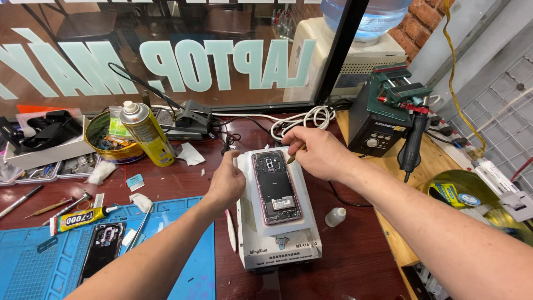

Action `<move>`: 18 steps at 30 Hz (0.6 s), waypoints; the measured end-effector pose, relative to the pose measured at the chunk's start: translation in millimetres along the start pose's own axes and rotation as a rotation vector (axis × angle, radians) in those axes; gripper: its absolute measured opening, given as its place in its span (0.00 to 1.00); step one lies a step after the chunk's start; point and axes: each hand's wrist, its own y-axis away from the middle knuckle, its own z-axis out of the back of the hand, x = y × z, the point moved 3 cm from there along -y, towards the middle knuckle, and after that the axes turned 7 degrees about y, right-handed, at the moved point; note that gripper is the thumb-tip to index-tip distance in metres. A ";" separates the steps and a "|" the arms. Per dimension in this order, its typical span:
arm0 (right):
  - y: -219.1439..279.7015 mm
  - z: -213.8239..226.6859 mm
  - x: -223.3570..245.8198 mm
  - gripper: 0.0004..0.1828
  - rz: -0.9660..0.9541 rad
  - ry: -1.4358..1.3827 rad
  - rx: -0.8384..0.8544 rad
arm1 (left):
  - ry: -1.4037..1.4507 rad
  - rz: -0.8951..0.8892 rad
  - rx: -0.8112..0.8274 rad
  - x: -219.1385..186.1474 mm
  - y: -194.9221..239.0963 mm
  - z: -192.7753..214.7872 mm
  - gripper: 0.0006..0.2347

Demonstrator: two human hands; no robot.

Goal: The person applies liquid adhesive to the edges of a smartphone back cover and then uses a wooden stick to spread and press the adhesive along the perimeter. The phone is held on a white box while the person works around the edges.

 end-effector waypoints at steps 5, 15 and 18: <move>5.9 1.6 23.7 0.16 -0.024 0.298 -0.045 | -0.068 -0.055 0.019 -9.1 8.2 -5.5 0.26; 3.1 6.2 26.4 0.14 0.114 0.307 -0.054 | 0.042 -0.017 0.016 -7.5 13.9 2.6 0.26; -0.3 9.0 33.3 0.15 0.025 0.309 0.019 | 0.034 0.017 0.024 -10.4 13.3 2.9 0.26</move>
